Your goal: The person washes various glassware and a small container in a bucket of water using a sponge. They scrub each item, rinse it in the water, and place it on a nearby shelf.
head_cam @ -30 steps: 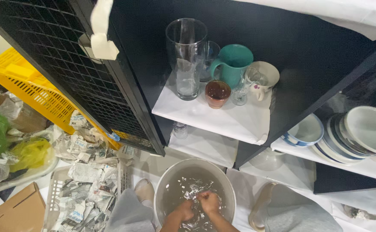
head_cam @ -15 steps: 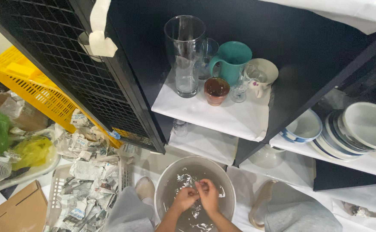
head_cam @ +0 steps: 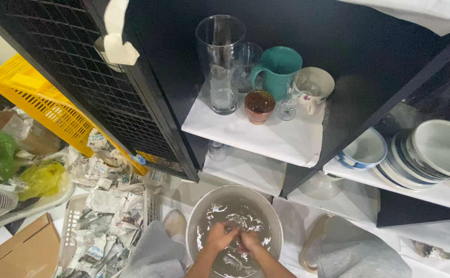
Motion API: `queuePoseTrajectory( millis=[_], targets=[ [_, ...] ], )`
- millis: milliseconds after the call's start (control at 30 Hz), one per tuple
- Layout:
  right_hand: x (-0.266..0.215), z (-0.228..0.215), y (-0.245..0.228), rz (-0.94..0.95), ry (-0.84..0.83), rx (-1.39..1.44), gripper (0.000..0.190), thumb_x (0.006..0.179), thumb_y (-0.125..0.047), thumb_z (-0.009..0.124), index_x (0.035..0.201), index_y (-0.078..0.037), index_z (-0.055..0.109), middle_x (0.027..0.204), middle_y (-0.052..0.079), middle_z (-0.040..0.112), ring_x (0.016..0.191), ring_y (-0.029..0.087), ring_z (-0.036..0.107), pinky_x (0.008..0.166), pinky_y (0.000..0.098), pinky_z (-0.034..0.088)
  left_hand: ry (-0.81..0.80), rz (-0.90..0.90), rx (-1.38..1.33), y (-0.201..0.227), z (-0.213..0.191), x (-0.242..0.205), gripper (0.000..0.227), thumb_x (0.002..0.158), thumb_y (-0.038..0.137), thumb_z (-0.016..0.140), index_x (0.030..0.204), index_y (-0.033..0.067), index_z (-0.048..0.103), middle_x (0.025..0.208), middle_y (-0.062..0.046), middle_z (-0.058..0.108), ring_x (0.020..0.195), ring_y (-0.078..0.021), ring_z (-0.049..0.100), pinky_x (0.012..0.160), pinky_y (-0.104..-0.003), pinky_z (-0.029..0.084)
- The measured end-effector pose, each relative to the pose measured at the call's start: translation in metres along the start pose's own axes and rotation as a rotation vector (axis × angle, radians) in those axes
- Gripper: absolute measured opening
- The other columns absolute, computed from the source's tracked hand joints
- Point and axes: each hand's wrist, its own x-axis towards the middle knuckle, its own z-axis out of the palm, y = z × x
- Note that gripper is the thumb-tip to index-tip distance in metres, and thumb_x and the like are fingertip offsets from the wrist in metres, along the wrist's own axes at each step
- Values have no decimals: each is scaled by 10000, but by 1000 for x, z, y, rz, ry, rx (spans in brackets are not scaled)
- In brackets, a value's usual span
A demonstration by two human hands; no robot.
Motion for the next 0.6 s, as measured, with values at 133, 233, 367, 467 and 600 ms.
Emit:
queuePoseTrajectory(
  millis=[133,233,367,467,600],
  targets=[
    [9,5,8,-53,101,-101,331,897,-255,639,1066,17,722,908,173,726,733,282,711,574,453,587,-134,-65,94,-25,16,11,617,805,392,767,1353,146,625,1372,-157,633,1304,-302,601,1112,-377,483],
    [18,1,11,-86,204,-251,352,841,-248,732,1096,-7,710,975,181,744,807,295,729,673,458,587,-303,14,332,-39,29,22,661,774,256,759,1405,175,583,1396,-169,610,1318,-323,580,1113,-395,472],
    [20,-1,12,-215,273,-505,315,849,-273,717,1021,-19,786,946,203,761,832,283,740,791,424,574,-256,65,306,-41,33,25,589,833,299,753,1368,89,621,1378,-207,635,1297,-341,602,1098,-392,477],
    [11,4,8,-501,314,-406,284,863,-295,734,962,-30,742,931,185,754,866,300,745,835,425,566,-331,-38,224,-28,27,19,612,844,369,746,1400,158,602,1350,-171,670,1274,-315,624,1083,-389,479],
    [-12,9,-1,-963,464,-437,297,830,-296,789,876,-14,711,1043,190,654,995,373,657,880,438,514,-293,-65,1,-19,26,14,796,772,244,758,1495,190,428,1315,-132,681,1219,-293,685,1054,-382,522]
  ],
)
